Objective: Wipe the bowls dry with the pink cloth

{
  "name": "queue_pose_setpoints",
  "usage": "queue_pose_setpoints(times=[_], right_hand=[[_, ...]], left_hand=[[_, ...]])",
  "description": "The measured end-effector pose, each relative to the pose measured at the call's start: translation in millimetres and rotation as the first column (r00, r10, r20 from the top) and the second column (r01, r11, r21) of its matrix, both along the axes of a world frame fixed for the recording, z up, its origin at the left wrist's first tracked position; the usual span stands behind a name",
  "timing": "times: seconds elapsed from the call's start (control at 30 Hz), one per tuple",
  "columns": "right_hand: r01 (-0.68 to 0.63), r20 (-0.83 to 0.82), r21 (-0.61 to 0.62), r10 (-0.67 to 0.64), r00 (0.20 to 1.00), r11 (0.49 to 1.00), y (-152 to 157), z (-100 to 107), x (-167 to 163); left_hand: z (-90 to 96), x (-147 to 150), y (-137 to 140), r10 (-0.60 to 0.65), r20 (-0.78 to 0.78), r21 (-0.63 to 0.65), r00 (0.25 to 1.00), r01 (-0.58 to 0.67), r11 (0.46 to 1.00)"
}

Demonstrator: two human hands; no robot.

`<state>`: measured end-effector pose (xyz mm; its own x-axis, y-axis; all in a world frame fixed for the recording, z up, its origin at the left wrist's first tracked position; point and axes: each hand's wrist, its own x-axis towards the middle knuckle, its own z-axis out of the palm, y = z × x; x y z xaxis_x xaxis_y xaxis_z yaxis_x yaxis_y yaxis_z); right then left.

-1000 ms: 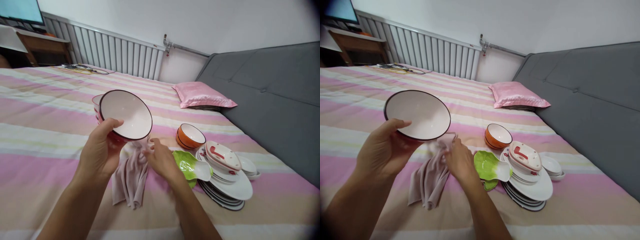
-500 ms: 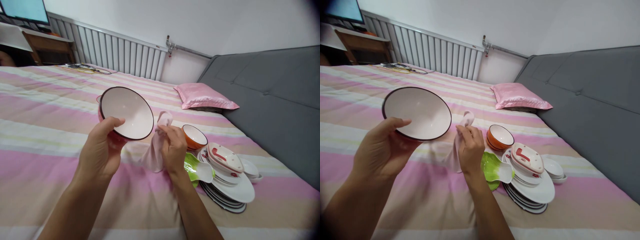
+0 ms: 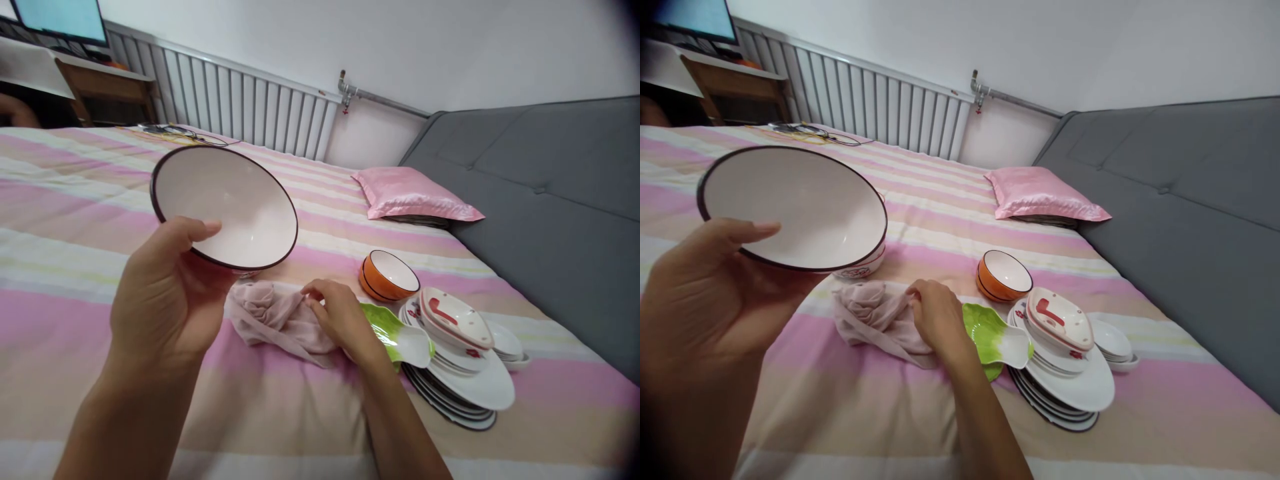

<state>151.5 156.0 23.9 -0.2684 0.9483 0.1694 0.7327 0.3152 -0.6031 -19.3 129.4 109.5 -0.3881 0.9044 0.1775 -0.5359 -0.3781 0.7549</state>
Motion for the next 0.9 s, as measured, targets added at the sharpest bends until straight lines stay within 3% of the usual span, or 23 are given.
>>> queue_pose_setpoints(times=[0.07, 0.23, 0.4, 0.6, 0.67, 0.73, 0.8, 0.9], right_hand=[[0.004, 0.058, -0.057, -0.001, 0.998, 0.998, -0.9, -2.0, -1.1], [-0.177, 0.184, -0.308, 0.241, 0.953, 0.935, -10.4, -1.0, -11.0], [-0.118, 0.335, -0.254, 0.202, 0.92, 0.96, -9.7, -3.7, -14.1], [0.067, -0.012, 0.031, -0.066, 0.998, 0.997, 3.4, -1.1, -0.6], [0.139, -0.259, 0.015, -0.13, 0.957, 0.99, 8.5, -0.7, 3.0], [0.158, -0.591, -0.097, -0.185, 0.785, 0.983, 12.8, 0.2, 5.3], [0.125, -0.84, -0.207, -0.242, 0.485, 0.97, 15.9, 2.1, 6.8], [0.079, -0.948, -0.296, -0.302, 0.097, 0.952, 18.4, 6.2, 9.2]], left_hand=[[-0.7, -0.6, 1.5, -0.005, 0.005, 0.006, 1.0, 0.005, 1.0], [-3.1, 1.1, 5.2, -0.024, 0.025, -0.015, 0.999, 0.025, 1.0], [-7.5, 3.6, 8.2, -0.038, 0.055, -0.118, 0.998, 0.044, 0.992], [-7.2, 4.8, 6.7, -0.039, 0.061, -0.116, 0.997, 0.046, 0.992], [-5.7, 4.5, 5.5, -0.043, 0.056, -0.085, 0.997, 0.048, 0.995], [-4.7, 3.9, 4.8, -0.041, 0.045, -0.066, 0.998, 0.044, 0.997], [-4.7, 3.3, 4.7, -0.03, 0.033, -0.061, 0.999, 0.032, 0.998], [-6.6, 3.2, 6.5, -0.008, 0.017, -0.093, 1.0, 0.009, 0.996]])
